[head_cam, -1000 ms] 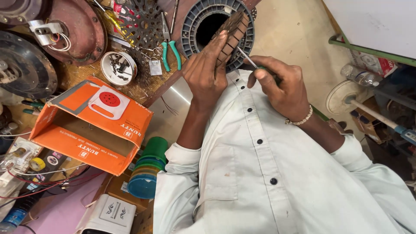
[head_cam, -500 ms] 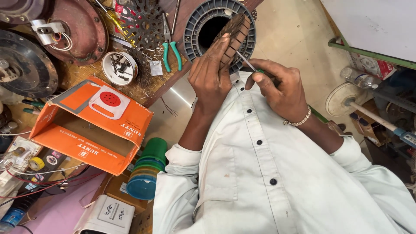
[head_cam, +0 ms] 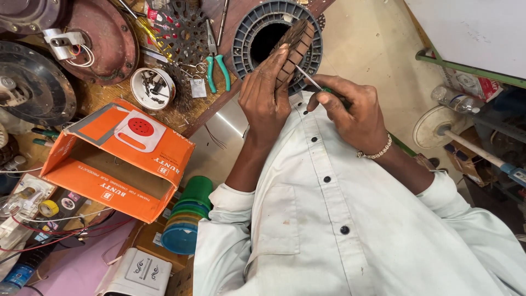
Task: The person uses a green press machine to press a circular metal part with slots. They then use a screwdriver to scrape and clean the slots of the part, repeatedly inspecting it between actions.
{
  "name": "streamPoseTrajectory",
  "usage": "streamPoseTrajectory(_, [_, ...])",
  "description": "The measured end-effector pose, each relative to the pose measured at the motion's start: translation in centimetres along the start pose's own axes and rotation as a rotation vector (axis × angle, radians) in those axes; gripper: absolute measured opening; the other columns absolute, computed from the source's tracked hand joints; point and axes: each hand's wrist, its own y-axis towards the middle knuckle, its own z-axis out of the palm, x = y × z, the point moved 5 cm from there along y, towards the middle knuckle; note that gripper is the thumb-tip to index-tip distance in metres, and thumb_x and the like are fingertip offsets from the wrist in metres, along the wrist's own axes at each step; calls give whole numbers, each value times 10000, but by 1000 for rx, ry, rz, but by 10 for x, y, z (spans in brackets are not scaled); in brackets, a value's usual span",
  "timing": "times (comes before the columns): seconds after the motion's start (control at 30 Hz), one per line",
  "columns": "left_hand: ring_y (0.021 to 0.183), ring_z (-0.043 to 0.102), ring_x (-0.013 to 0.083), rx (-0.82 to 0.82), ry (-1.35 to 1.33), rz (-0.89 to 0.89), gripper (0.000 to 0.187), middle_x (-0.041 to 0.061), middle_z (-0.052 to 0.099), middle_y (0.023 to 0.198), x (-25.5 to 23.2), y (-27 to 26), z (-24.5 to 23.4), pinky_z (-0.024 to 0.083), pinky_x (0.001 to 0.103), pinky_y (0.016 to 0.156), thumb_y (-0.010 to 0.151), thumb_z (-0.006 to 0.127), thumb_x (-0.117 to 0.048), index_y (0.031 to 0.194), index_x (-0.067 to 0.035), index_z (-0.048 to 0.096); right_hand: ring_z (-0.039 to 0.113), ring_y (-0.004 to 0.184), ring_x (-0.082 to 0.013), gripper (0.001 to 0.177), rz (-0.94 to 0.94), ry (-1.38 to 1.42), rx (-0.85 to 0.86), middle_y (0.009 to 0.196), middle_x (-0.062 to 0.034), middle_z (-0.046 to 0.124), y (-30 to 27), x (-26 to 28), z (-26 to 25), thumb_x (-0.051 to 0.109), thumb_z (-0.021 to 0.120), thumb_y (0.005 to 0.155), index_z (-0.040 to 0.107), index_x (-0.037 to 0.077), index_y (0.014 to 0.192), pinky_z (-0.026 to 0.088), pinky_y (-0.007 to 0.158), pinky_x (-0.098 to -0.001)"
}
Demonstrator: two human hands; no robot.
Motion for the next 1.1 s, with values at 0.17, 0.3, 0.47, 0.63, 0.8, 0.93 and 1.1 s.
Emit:
streamPoseTrajectory(0.17, [1250, 701, 218, 4, -8, -14, 497, 59, 703, 1328, 0, -1, 1, 543, 307, 957, 909, 745, 81, 1362, -78, 620, 501, 525, -48, 370, -27, -16, 1, 855, -60, 768, 1, 1, -1, 271, 585, 1095, 681, -37, 1278, 436, 515, -229])
streamPoseTrajectory(0.3, [1278, 689, 224, 16, -32, -28, 509, 56, 691, 1353, 1, -1, 0, 538, 320, 993, 908, 728, 79, 1376, -83, 613, 504, 500, -52, 381, 17, 10, 7, 845, -58, 769, 1, -2, -2, 280, 582, 1078, 681, -34, 1272, 431, 485, -232])
streamPoseTrajectory(0.47, [1279, 695, 232, 37, -31, -37, 518, 65, 696, 1352, 0, 1, -2, 531, 315, 989, 890, 712, 81, 1372, -84, 617, 517, 511, -50, 370, -20, -18, 5, 872, -64, 775, 1, -2, -2, 265, 587, 1089, 677, -37, 1283, 450, 502, -235])
streamPoseTrajectory(0.63, [1242, 706, 216, 29, -55, -37, 451, 61, 703, 1325, -6, 5, -7, 527, 304, 966, 925, 766, -8, 1345, -82, 621, 526, 530, -50, 344, -21, 1, 8, 886, -74, 776, 2, -2, -1, 227, 603, 1086, 675, -40, 1292, 453, 512, -238])
streamPoseTrajectory(0.8, [1246, 710, 201, 29, -56, -27, 386, 59, 709, 1320, -9, 7, -7, 524, 275, 931, 966, 764, -36, 1325, -91, 632, 526, 515, -58, 346, -2, 27, 26, 886, -84, 779, 2, -8, -1, 226, 607, 1075, 674, -40, 1286, 453, 510, -237])
streamPoseTrajectory(0.93, [1258, 712, 198, 23, -79, -15, 359, 58, 710, 1330, -8, 9, -6, 526, 261, 909, 978, 725, 0, 1317, -77, 633, 651, 624, -111, 332, -48, -20, 15, 891, -110, 774, 3, -9, -2, 198, 645, 1062, 682, -39, 1292, 505, 586, -257])
streamPoseTrajectory(1.1, [1247, 718, 204, -6, -49, -7, 360, 76, 702, 1337, -6, 7, -3, 532, 264, 896, 987, 684, 35, 1331, -61, 634, 776, 950, -277, 270, -254, -230, -144, 1127, -217, 730, -5, 4, 6, 76, 713, 1059, 660, -38, 1298, 620, 823, -344])
